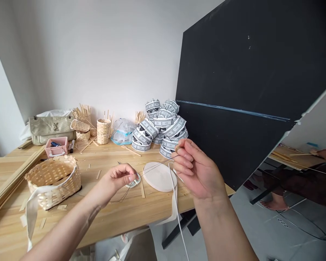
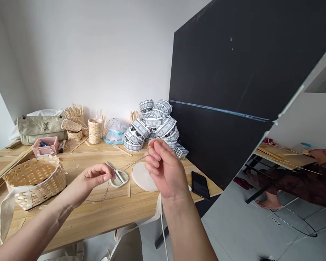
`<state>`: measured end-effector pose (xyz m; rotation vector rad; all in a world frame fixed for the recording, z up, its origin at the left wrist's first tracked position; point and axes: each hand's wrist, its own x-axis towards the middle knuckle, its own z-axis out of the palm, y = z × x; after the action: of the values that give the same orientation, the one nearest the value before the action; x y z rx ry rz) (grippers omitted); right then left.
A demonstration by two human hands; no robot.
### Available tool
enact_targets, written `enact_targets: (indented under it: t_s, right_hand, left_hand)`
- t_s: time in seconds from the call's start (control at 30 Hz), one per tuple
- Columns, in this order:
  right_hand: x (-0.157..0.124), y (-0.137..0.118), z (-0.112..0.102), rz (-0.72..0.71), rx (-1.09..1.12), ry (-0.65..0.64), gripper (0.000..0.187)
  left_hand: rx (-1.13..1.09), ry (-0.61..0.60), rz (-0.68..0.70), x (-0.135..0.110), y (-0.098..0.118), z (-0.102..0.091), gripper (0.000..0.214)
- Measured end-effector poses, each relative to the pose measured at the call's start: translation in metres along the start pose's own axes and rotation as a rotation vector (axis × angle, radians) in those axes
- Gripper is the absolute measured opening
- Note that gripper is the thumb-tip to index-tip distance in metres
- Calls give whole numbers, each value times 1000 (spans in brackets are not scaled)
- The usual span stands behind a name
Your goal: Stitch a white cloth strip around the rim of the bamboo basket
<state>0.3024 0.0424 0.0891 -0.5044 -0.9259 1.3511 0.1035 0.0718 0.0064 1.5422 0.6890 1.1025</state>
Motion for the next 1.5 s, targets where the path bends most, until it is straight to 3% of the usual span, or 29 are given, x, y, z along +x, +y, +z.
enact_targets:
  t_s: [0.3, 0.43, 0.63, 0.9, 1.07, 1.23, 1.33, 1.5]
  right_hand:
    - [7, -3, -28, -101, 1, 119, 22]
    - [9, 0, -39, -161, 30, 170, 23]
    - [9, 0, -48, -175, 46, 235, 29]
    - [10, -1, -52, -184, 89, 338, 29]
    - [14, 1, -49, -195, 114, 397, 23]
    - [17, 4, -48, -227, 133, 460, 8]
    - [16, 5, -46, -234, 132, 482, 2]
    - [3, 0, -46, -254, 91, 570, 11]
  left_hand:
    - [-19, -38, 4, 6, 15, -15, 21]
    - [-4, 7, 20, 5, 15, -22, 20]
    - [-144, 59, -71, -6, 12, -31, 26]
    - [1, 166, -130, -27, 13, -60, 29]
    - [245, 109, -165, -41, 19, -83, 27]
    - [544, 35, -130, -51, 23, -88, 25]
    - [761, 25, -64, -60, 13, -87, 24]
    - [1075, 106, 14, -89, -12, -98, 28]
